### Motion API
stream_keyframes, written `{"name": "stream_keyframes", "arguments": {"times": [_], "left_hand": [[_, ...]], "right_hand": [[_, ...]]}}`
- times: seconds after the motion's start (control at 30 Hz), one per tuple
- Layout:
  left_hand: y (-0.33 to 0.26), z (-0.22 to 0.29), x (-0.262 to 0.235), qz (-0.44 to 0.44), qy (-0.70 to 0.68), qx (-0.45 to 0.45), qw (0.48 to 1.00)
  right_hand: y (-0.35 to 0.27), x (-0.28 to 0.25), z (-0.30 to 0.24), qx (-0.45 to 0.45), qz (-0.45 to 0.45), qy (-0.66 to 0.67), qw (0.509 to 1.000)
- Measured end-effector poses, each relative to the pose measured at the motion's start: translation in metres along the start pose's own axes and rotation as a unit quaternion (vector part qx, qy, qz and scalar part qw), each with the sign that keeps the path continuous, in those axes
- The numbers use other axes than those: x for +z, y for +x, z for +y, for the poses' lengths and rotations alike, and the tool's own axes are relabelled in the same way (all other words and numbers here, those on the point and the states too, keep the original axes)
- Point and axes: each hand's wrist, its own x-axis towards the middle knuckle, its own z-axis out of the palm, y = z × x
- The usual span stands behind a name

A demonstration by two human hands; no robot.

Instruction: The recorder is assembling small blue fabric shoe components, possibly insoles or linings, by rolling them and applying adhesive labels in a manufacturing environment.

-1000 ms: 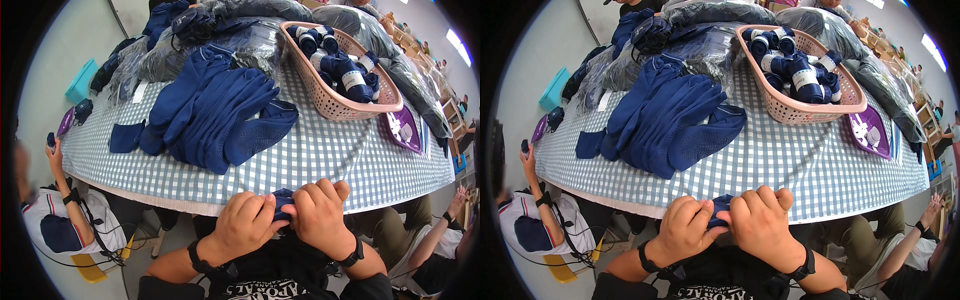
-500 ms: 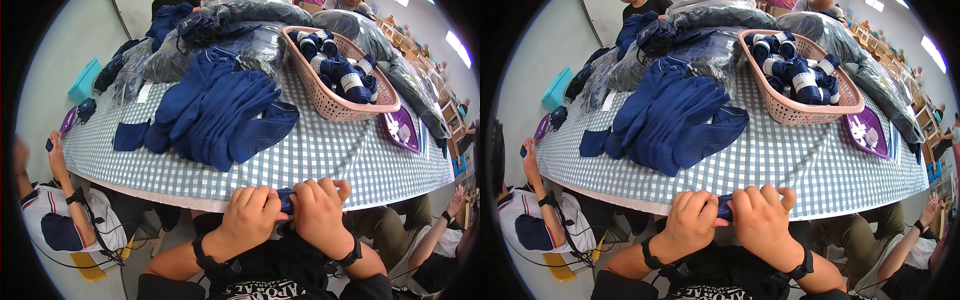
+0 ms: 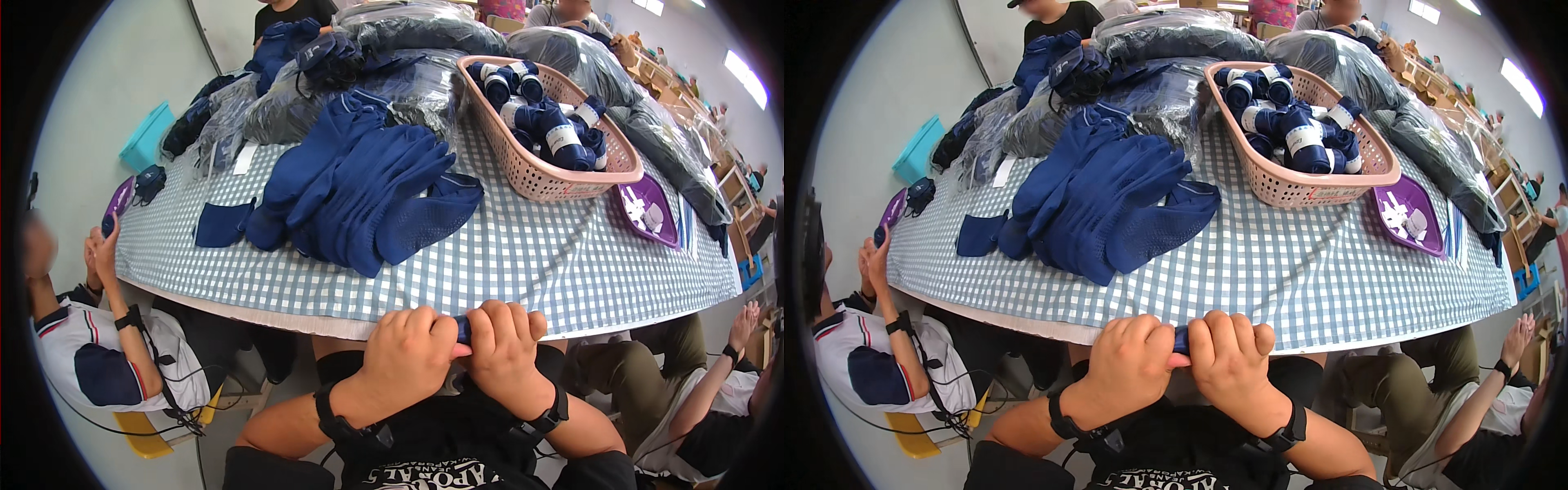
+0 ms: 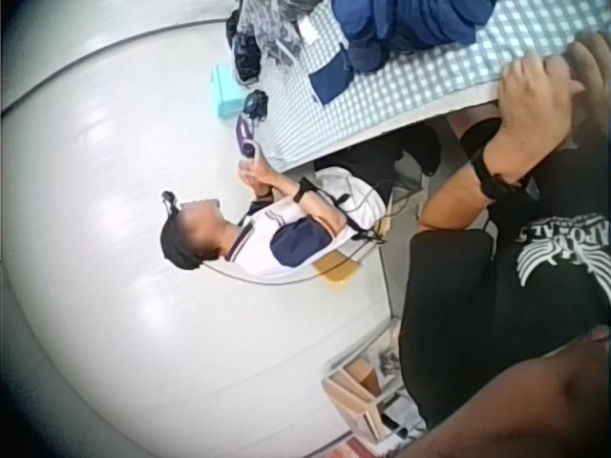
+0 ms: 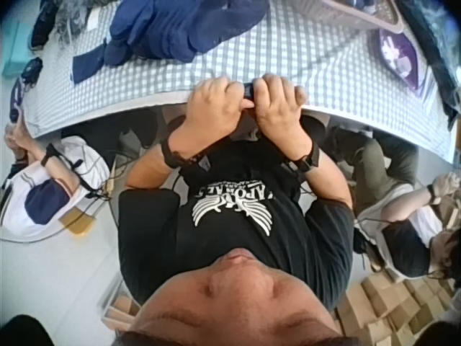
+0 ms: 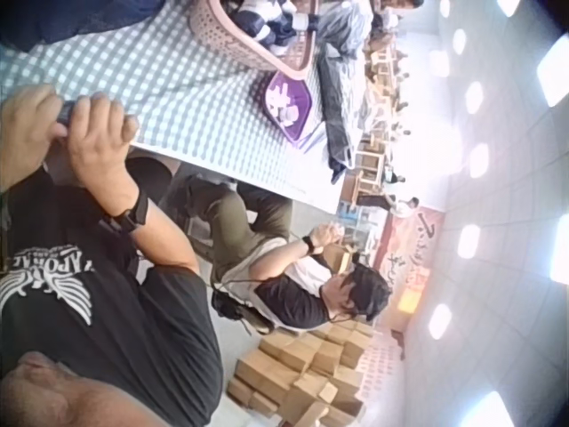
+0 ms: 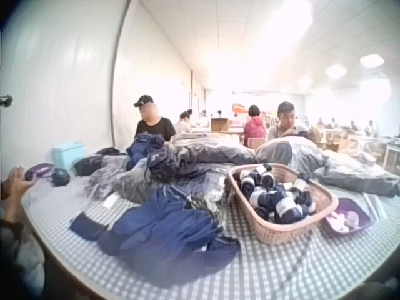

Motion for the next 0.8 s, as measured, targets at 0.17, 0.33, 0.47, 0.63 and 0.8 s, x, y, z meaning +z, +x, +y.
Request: {"name": "stream_keyframes", "arguments": {"times": [0.17,0.33,0.47,0.63,0.8], "left_hand": [[-0.009,0.017,-0.014,-0.098,-0.074,-0.076,0.990],[-0.013,0.010,-0.036,-0.188,-0.164,-0.047,0.967],[-0.003,0.005,-0.058,-0.133,-0.249,0.080,0.956],[0.011,-0.003,-0.053,-0.084,-0.117,0.215,0.966],[0.025,-0.002,-0.041,0.047,0.009,0.340,0.939]], "right_hand": [[0.005,-0.007,0.004,-0.015,0.025,0.082,0.996],[-0.001,-0.024,0.009,-0.042,-0.013,0.147,0.988],[0.011,-0.048,0.017,-0.036,-0.052,0.196,0.979],[0.031,-0.063,0.021,0.006,-0.116,0.259,0.959],[0.039,-0.061,0.031,-0.003,-0.197,0.223,0.955]]}}
